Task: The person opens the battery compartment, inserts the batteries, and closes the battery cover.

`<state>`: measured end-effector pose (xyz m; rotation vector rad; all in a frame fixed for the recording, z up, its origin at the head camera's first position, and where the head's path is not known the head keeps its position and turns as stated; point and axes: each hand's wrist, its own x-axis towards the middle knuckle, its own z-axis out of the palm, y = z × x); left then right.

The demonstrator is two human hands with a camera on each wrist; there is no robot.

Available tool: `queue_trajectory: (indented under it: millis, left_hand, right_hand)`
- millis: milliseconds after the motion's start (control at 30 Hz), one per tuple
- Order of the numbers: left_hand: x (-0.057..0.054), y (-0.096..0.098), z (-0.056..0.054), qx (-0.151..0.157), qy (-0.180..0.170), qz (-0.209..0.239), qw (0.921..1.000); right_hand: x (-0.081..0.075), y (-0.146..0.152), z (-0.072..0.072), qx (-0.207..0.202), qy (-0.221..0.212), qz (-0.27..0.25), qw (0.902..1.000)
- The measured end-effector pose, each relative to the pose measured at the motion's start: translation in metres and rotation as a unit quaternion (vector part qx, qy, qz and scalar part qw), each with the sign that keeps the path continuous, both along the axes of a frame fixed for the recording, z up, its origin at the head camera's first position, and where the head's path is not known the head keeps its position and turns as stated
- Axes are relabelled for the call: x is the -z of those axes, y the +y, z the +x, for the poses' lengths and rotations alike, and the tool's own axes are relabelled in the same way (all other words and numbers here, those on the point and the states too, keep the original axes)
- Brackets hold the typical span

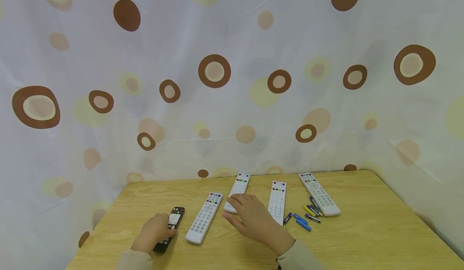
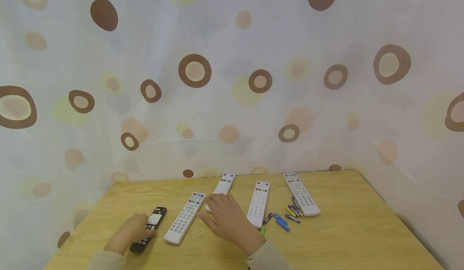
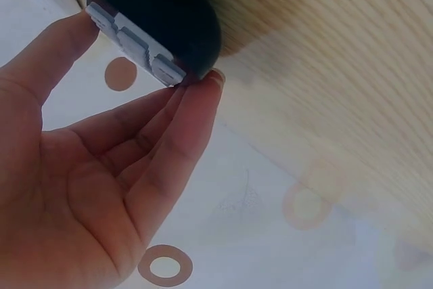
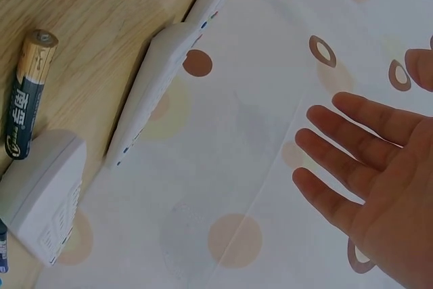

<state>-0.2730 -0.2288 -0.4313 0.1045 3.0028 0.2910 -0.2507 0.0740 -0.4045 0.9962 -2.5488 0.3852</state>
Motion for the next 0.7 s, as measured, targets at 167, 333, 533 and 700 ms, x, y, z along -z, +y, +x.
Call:
queue_trajectory:
  millis: [167,333,533,700]
  left_hand:
    - [-0.003,0.001,0.001,0.005,0.007,-0.002,1.0000]
    - [-0.004,0.002,0.001,0.008,0.002,-0.004,1.0000]
    - [-0.001,0.002,-0.001,0.012,0.015,-0.007,0.9998]
    - [0.002,0.000,-0.002,0.013,0.023,-0.007,0.9996]
  right_hand:
    - [-0.001,0.003,0.001,0.002,-0.003,0.002,1.0000]
    - [-0.001,0.006,0.002,0.007,-0.006,0.008,0.9999]
    - [-0.001,0.010,0.003,0.010,-0.014,0.011,0.9998]
    - [0.000,0.012,0.003,0.010,-0.015,0.011,0.9998]
